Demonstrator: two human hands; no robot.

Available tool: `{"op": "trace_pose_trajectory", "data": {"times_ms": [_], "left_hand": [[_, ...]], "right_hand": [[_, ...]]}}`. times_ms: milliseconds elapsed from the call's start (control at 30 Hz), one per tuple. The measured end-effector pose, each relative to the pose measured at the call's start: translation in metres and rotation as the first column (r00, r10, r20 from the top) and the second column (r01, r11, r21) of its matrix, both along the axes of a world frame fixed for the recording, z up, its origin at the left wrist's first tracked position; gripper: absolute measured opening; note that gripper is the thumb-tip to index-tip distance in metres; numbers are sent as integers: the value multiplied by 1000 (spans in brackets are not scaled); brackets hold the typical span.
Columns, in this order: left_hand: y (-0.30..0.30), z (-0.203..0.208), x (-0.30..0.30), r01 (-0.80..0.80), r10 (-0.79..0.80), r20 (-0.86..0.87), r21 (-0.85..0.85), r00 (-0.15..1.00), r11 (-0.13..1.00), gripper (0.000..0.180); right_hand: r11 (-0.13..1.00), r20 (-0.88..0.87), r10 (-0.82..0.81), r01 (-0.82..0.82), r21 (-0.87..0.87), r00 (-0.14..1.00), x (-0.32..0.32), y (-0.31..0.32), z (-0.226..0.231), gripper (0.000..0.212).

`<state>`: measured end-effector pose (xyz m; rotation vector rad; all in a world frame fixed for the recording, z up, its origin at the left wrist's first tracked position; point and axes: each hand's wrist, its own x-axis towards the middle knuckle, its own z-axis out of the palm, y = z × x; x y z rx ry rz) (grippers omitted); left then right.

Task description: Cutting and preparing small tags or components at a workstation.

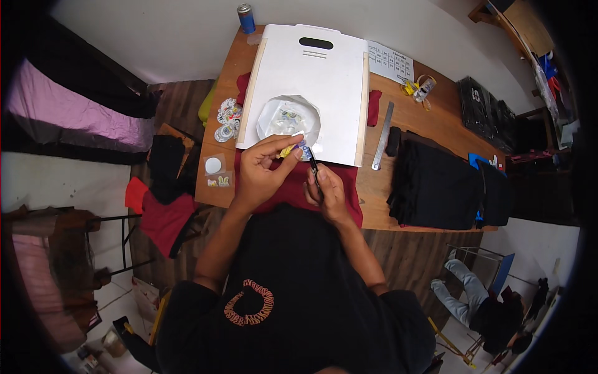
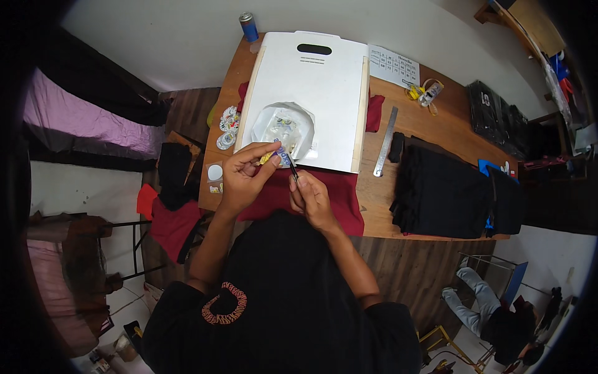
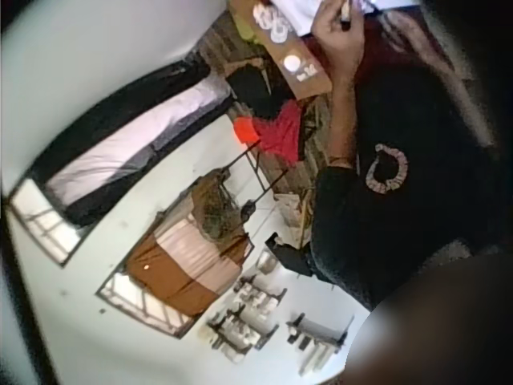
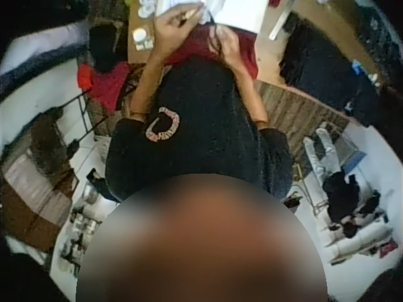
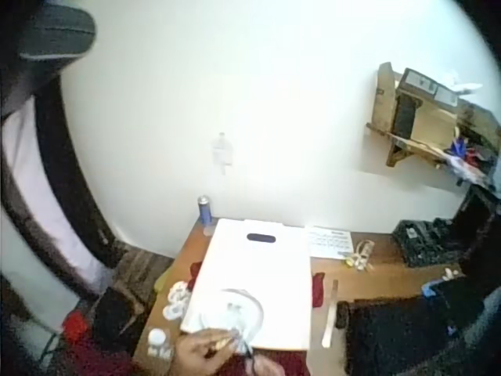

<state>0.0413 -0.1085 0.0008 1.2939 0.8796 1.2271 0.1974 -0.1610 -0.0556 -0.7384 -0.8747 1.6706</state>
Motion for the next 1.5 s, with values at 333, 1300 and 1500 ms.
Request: {"op": "trace_pose_trajectory", "data": {"times_ms": [333, 1300, 1500], "left_hand": [[-4, 2, 6, -45, 45, 98, -5, 994, 999, 23], [-10, 2, 11, -94, 93, 82, 8, 992, 996, 18], [-10, 1, 11, -91, 90, 60, 27, 994, 995, 18]], "right_hand": [[1000, -59, -19, 19, 5, 998, -3, -1, 1, 32], [995, -14, -49, 50, 88, 999, -7, 5, 18, 37], [994, -14, -48, 49, 96, 999, -8, 5, 19, 37]]}}
